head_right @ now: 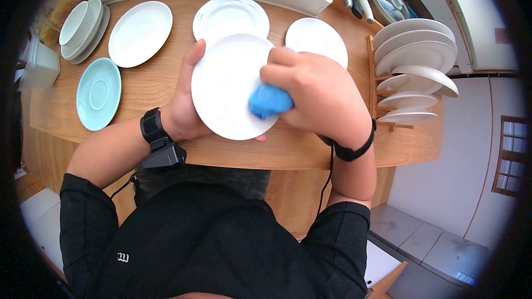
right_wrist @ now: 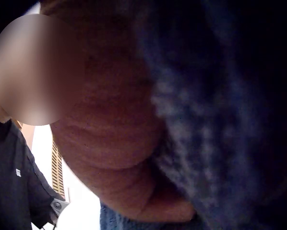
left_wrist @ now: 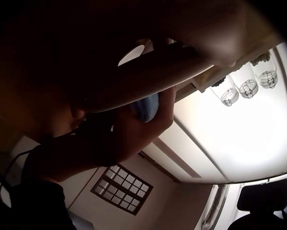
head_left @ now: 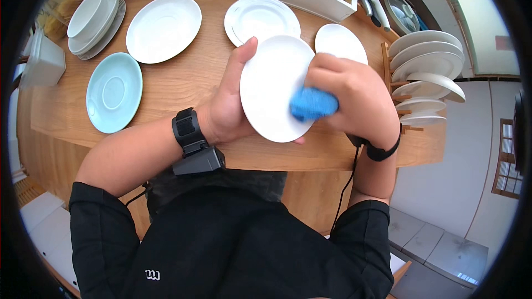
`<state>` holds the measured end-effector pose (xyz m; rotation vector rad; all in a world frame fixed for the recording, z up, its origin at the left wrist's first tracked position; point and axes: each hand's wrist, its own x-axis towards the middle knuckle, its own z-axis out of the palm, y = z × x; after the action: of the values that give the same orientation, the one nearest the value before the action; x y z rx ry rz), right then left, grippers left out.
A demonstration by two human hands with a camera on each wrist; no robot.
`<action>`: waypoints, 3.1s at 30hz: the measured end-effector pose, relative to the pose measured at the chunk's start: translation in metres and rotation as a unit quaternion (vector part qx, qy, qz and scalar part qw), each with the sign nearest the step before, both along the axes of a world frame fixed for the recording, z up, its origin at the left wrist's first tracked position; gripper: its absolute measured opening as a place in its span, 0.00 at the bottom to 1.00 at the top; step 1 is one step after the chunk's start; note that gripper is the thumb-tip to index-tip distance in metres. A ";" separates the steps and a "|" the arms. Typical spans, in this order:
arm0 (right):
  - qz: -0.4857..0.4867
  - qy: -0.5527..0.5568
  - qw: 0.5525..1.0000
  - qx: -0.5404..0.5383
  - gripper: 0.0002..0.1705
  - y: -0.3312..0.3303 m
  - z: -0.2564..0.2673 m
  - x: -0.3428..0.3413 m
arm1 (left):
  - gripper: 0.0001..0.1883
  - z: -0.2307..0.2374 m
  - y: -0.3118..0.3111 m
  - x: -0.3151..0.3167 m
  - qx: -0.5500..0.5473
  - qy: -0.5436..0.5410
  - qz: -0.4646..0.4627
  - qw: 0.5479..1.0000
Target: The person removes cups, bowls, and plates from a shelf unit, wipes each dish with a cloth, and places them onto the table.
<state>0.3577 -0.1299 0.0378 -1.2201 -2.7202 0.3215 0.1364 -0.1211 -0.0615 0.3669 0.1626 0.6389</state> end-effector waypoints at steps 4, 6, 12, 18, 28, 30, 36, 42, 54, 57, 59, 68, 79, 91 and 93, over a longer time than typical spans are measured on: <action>0.136 0.113 0.972 -0.156 0.17 -0.003 -0.009 -0.010 | 0.46 -0.006 0.000 0.011 0.022 0.058 0.119 0.991; 0.147 0.177 0.964 -0.130 0.17 -0.006 -0.021 -0.021 | 0.45 -0.003 -0.001 0.007 0.024 0.065 0.110 0.992; 0.046 0.287 0.955 0.057 0.24 -0.001 -0.035 -0.032 | 0.48 0.000 -0.004 0.002 0.074 0.111 0.015 0.991; -0.002 0.288 0.955 0.077 0.26 0.004 -0.042 -0.038 | 0.52 0.002 -0.004 0.005 0.035 0.089 -0.014 0.995; 0.022 0.214 0.970 0.109 0.22 0.015 -0.032 -0.018 | 0.49 -0.005 0.000 0.002 0.063 0.051 -0.038 0.996; 0.055 0.211 0.972 0.091 0.22 0.010 -0.030 -0.023 | 0.50 -0.002 -0.001 0.001 0.060 0.062 -0.045 0.995; 0.135 0.113 0.982 -0.069 0.17 0.000 -0.012 -0.013 | 0.45 -0.006 -0.001 0.006 0.008 0.025 0.050 0.998; 0.027 0.108 0.990 -0.082 0.18 -0.009 0.015 0.010 | 0.53 0.009 -0.001 -0.002 0.056 -0.020 0.060 0.996; -0.284 0.604 0.743 0.051 0.19 -0.175 -0.085 0.033 | 0.49 -0.003 -0.066 -0.082 0.128 -0.003 0.269 0.955; -0.300 0.708 0.638 -0.026 0.23 -0.195 -0.111 0.034 | 0.46 0.001 -0.080 -0.095 0.077 0.007 0.279 0.957; -0.339 0.700 0.625 -0.071 0.17 -0.195 -0.115 0.039 | 0.48 -0.012 -0.076 -0.108 0.023 -0.038 0.233 0.971; -0.331 0.707 0.624 -0.039 0.13 -0.183 -0.118 0.014 | 0.55 0.027 -0.103 -0.113 0.097 0.176 0.261 0.944; -0.375 0.641 0.665 -0.084 0.19 -0.168 -0.101 0.018 | 0.59 0.006 -0.107 -0.121 0.481 0.541 0.347 0.596; -0.335 0.770 0.453 -0.301 0.18 -0.088 -0.100 0.135 | 0.65 0.016 -0.114 -0.117 0.556 0.586 0.278 0.520; -0.371 0.746 0.460 -0.306 0.17 -0.079 -0.096 0.139 | 0.63 0.011 -0.113 -0.119 0.566 0.591 0.275 0.505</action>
<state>0.4969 -0.2086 -0.0584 -1.0657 -0.4137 1.3828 0.0172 -0.2342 -0.0504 2.1375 1.2676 0.9661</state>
